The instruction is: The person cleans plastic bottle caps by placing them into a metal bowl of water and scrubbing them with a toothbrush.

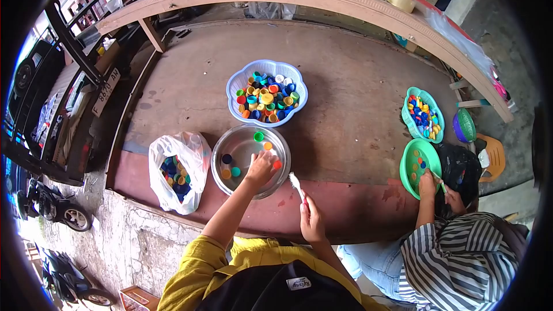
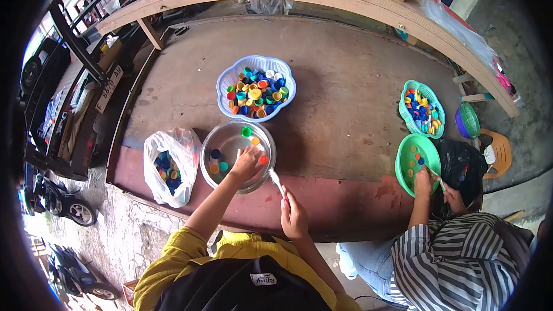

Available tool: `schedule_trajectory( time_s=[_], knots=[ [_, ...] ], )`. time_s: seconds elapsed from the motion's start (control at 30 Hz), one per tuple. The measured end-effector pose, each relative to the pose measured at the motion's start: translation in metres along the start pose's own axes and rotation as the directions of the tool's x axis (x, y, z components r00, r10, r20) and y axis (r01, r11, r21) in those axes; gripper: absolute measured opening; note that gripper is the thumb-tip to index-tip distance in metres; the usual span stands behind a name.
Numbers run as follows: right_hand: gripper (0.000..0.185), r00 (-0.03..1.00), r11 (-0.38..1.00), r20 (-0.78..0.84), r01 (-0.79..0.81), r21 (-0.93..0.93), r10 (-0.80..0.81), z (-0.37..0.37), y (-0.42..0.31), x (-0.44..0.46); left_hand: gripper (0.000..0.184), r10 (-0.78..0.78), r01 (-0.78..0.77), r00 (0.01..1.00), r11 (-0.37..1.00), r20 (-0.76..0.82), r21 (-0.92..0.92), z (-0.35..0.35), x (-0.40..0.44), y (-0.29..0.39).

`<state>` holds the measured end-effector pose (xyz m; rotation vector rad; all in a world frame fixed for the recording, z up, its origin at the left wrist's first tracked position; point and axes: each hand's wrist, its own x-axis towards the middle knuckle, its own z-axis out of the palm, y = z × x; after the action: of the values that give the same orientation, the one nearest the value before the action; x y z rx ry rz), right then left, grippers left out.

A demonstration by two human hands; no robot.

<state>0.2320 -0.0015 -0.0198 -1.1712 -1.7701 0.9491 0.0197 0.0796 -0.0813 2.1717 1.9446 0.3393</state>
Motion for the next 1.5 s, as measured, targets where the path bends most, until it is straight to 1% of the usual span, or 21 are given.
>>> schedule_trajectory(
  time_s=[0.03, 0.07, 0.27, 0.37, 0.4, 0.5, 0.6, 0.7, 0.73, 0.83, 0.93, 1.03, 1.1, 1.17, 1.2, 1.23, 1.3, 1.33, 1.37, 1.4, 1.5],
  knots=[
    [0.032, 1.0, 1.0, 0.016, -0.003, -0.001, 0.003, -0.001, 0.0, 0.0, 0.033, -0.002, 0.002, 1.0, 1.0, 0.0, 0.002, -0.002, -0.001, 0.001],
    [0.032, 0.999, 1.0, 0.032, -0.003, -0.003, 0.003, -0.001, 0.0, 0.003, 0.033, 0.024, -0.024, 0.998, 1.0, -0.056, 0.002, 0.005, -0.002, -0.004],
    [0.031, 0.997, 0.998, 0.055, -0.06, -0.004, 0.06, 0.0, -0.003, 0.01, 0.033, -0.008, 0.004, 0.998, 0.997, -0.068, -0.071, 0.005, -0.004, -0.008],
    [0.03, 0.998, 0.998, 0.05, -0.051, 0.044, 0.049, 0.003, 0.002, 0.013, 0.035, -0.086, 0.083, 0.996, 0.979, -0.008, -0.188, -0.012, -0.007, -0.004],
    [0.03, 1.0, 0.999, 0.031, -0.005, 0.045, 0.004, 0.004, 0.0, 0.017, 0.035, -0.119, 0.119, 0.993, 0.95, 0.017, -0.287, -0.016, -0.006, -0.003],
    [0.028, 0.991, 0.993, 0.112, -0.088, 0.073, 0.079, 0.005, 0.001, 0.024, 0.031, -0.177, 0.186, 0.982, 0.863, 0.064, -0.47, -0.034, -0.014, -0.004],
    [0.03, 0.992, 1.0, 0.119, -0.031, -0.004, 0.031, 0.003, 0.002, 0.034, 0.03, -0.17, 0.104, 0.985, 0.763, -0.042, -0.638, -0.041, -0.02, -0.013],
    [0.03, 0.998, 0.998, 0.045, 0.041, 0.045, -0.043, 0.005, 0.005, 0.04, 0.031, -0.161, -0.026, 0.938, 0.851, -0.308, -0.524, -0.057, -0.023, -0.013],
    [0.03, 0.998, 0.999, 0.05, 0.023, 0.045, -0.025, 0.006, 0.005, 0.042, 0.033, -0.17, -0.022, 0.927, 0.864, -0.334, -0.503, -0.064, -0.023, -0.013],
    [0.03, 0.997, 0.997, 0.041, 0.061, 0.056, -0.064, 0.006, 0.002, 0.045, 0.032, -0.169, 0.036, 0.942, 0.911, -0.29, -0.412, -0.099, -0.021, -0.011],
    [0.031, 0.995, 0.997, 0.06, 0.072, 0.033, -0.074, 0.003, -0.004, 0.048, 0.036, -0.133, 0.005, 0.942, 0.923, -0.307, -0.384, -0.136, -0.019, -0.004],
    [0.031, 0.995, 0.996, 0.056, 0.087, 0.036, -0.089, -0.002, -0.009, 0.05, 0.042, -0.145, 0.007, 0.936, 0.919, -0.321, -0.395, -0.173, -0.019, 0.004],
    [0.031, 0.997, 1.0, 0.082, 0.005, 0.028, -0.007, -0.009, -0.018, 0.051, 0.046, -0.129, -0.058, 0.909, 0.903, -0.397, -0.427, -0.191, -0.021, 0.013],
    [0.031, 0.997, 1.0, 0.072, 0.003, 0.022, -0.004, -0.01, -0.018, 0.049, 0.047, -0.115, -0.135, 0.877, 0.873, -0.467, -0.469, -0.197, -0.02, 0.018],
    [0.031, 0.998, 1.0, 0.063, 0.009, 0.023, -0.011, -0.009, -0.017, 0.048, 0.049, -0.112, -0.215, 0.859, 0.807, -0.5, -0.551, -0.18, -0.015, 0.01],
    [0.03, 0.998, 1.0, 0.053, 0.02, 0.024, -0.021, -0.008, -0.015, 0.048, 0.048, -0.167, -0.181, 0.875, 0.759, -0.454, -0.626, -0.171, -0.016, 0.013],
    [0.03, 0.997, 1.0, 0.075, -0.003, 0.01, 0.002, -0.006, -0.01, 0.047, 0.05, -0.2, 0.023, 0.947, 0.825, -0.253, -0.565, -0.109, -0.015, -0.009],
    [0.03, 0.996, 1.0, 0.084, -0.016, 0.004, 0.016, -0.004, -0.009, 0.046, 0.051, -0.114, 0.037, 0.978, 0.921, -0.177, -0.389, -0.084, -0.019, -0.018],
    [0.03, 0.996, 1.0, 0.092, -0.013, 0.012, 0.012, -0.003, -0.01, 0.045, 0.051, -0.044, 0.027, 0.996, 0.98, -0.083, -0.2, -0.065, -0.024, -0.026],
    [0.03, 0.995, 1.0, 0.102, -0.01, 0.017, 0.008, -0.003, -0.011, 0.044, 0.052, -0.048, 0.014, 0.995, 0.938, -0.093, -0.346, -0.067, -0.024, -0.025],
    [0.03, 0.994, 0.999, 0.109, -0.008, 0.038, 0.004, -0.003, -0.014, 0.048, 0.052, -0.09, -0.019, 0.977, 0.868, -0.194, -0.497, -0.091, -0.018, -0.023]
  ],
)
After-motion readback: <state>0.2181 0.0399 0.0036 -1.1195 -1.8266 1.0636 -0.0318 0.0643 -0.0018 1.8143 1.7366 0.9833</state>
